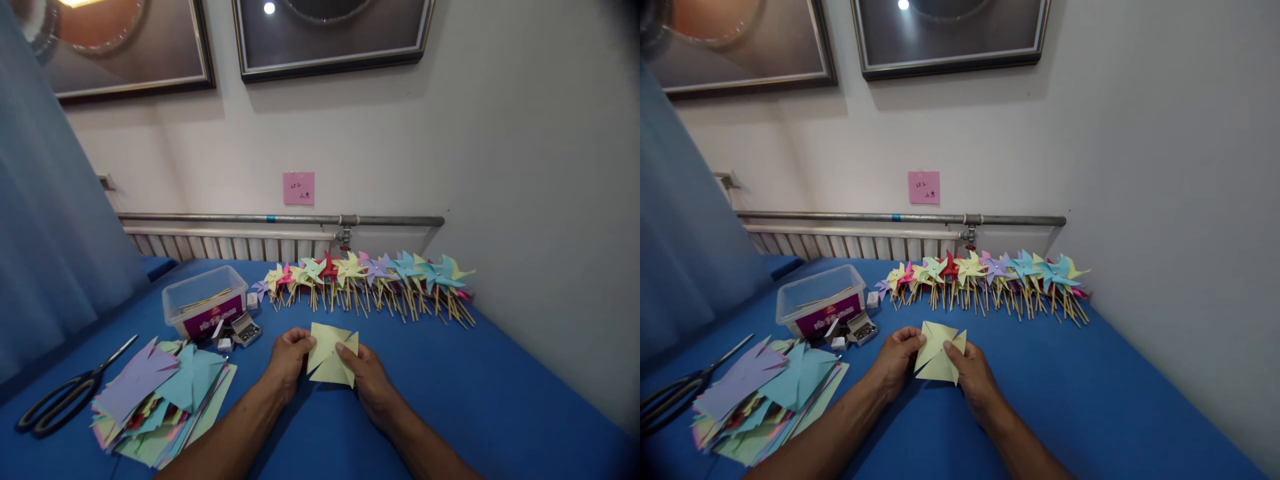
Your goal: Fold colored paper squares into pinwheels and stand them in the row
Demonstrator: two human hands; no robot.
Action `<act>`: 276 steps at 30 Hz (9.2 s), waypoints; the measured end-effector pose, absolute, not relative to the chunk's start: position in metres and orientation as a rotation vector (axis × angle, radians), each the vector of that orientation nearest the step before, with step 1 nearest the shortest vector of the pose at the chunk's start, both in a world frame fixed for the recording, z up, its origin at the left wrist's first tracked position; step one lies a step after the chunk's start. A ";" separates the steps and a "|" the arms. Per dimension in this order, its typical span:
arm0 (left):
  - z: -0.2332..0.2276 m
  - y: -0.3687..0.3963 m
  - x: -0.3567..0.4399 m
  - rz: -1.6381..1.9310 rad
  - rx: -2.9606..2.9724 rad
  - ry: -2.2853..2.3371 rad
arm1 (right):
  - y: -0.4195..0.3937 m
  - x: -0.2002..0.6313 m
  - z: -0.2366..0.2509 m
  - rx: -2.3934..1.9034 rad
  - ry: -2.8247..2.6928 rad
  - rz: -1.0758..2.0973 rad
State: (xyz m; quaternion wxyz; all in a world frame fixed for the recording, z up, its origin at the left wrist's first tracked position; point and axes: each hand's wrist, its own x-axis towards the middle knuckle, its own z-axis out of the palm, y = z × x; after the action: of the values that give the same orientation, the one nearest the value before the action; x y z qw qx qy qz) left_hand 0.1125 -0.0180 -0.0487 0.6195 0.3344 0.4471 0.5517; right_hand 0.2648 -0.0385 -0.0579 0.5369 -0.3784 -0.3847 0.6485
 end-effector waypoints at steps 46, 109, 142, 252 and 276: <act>-0.047 -0.021 0.114 1.421 1.193 1.221 | -0.041 0.264 -0.055 -0.931 -0.944 1.539; -0.047 -0.021 0.118 1.098 0.994 1.224 | -0.040 0.261 -0.055 -0.859 -0.928 1.501; -0.050 -0.027 0.120 1.092 1.244 1.247 | -0.036 0.264 -0.062 -0.966 -0.979 1.419; -0.055 -0.019 0.118 1.084 1.075 1.210 | -0.039 0.263 -0.057 -1.424 -1.385 0.952; -0.055 -0.025 0.125 1.184 1.058 1.147 | -0.037 0.256 -0.072 -1.080 -0.933 1.321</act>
State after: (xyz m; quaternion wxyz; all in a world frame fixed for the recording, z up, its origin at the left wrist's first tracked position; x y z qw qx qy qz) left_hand 0.1250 -0.0247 -0.0553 0.5576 0.4484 0.4859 0.5019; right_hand 0.2559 -0.0371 -0.0718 0.5635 -0.4587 -0.3963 0.5612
